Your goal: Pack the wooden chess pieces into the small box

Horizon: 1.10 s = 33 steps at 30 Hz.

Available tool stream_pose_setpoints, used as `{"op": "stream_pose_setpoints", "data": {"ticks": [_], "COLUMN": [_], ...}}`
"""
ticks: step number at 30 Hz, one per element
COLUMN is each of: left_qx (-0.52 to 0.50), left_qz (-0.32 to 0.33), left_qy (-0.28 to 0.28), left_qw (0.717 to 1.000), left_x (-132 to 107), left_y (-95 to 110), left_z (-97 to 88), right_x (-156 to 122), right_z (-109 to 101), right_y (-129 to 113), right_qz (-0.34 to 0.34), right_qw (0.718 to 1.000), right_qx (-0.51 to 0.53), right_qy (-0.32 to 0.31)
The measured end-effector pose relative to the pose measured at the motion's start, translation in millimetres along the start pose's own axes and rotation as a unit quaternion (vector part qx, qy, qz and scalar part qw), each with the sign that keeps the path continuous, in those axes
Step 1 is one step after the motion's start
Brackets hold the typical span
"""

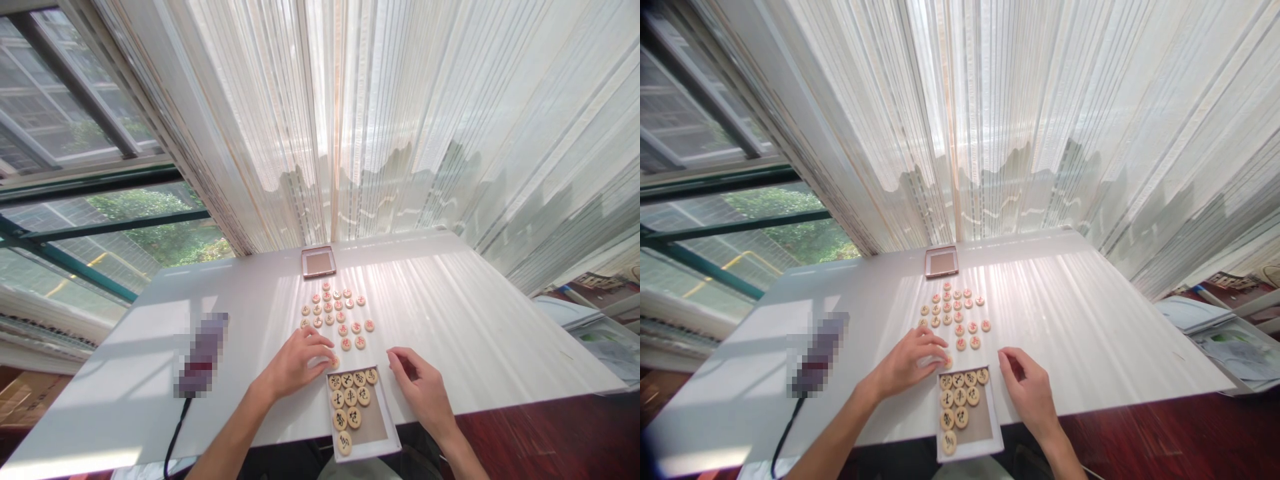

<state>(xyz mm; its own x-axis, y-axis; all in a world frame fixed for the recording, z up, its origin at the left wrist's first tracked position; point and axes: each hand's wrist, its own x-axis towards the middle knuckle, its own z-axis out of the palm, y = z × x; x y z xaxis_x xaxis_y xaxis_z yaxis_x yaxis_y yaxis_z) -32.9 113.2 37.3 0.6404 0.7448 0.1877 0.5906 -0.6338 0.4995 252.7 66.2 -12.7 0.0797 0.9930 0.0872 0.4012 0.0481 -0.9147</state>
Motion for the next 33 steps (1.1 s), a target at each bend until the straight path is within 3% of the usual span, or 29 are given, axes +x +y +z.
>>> {"op": "stream_pose_setpoints", "data": {"ticks": [6, 27, 33], "left_qx": [0.004, 0.044, 0.031], "left_qz": [0.017, 0.023, 0.014], "left_qy": [-0.025, -0.022, 0.027], "left_qw": [1.0, 0.999, 0.999], "left_x": [5.4, 4.7, 8.0], "left_y": [-1.0, -2.9, -12.5], "left_z": [3.6, 3.4, -16.0], "right_x": [-0.9, -0.5, -0.4], "right_z": [0.4, 1.7, 1.6], "right_y": [1.2, -3.9, -3.7], "right_qz": [-0.004, -0.003, -0.004], "right_qw": [1.0, 1.0, 1.0], "right_qx": [0.004, 0.005, 0.002], "right_qy": [0.003, 0.022, 0.02]}}
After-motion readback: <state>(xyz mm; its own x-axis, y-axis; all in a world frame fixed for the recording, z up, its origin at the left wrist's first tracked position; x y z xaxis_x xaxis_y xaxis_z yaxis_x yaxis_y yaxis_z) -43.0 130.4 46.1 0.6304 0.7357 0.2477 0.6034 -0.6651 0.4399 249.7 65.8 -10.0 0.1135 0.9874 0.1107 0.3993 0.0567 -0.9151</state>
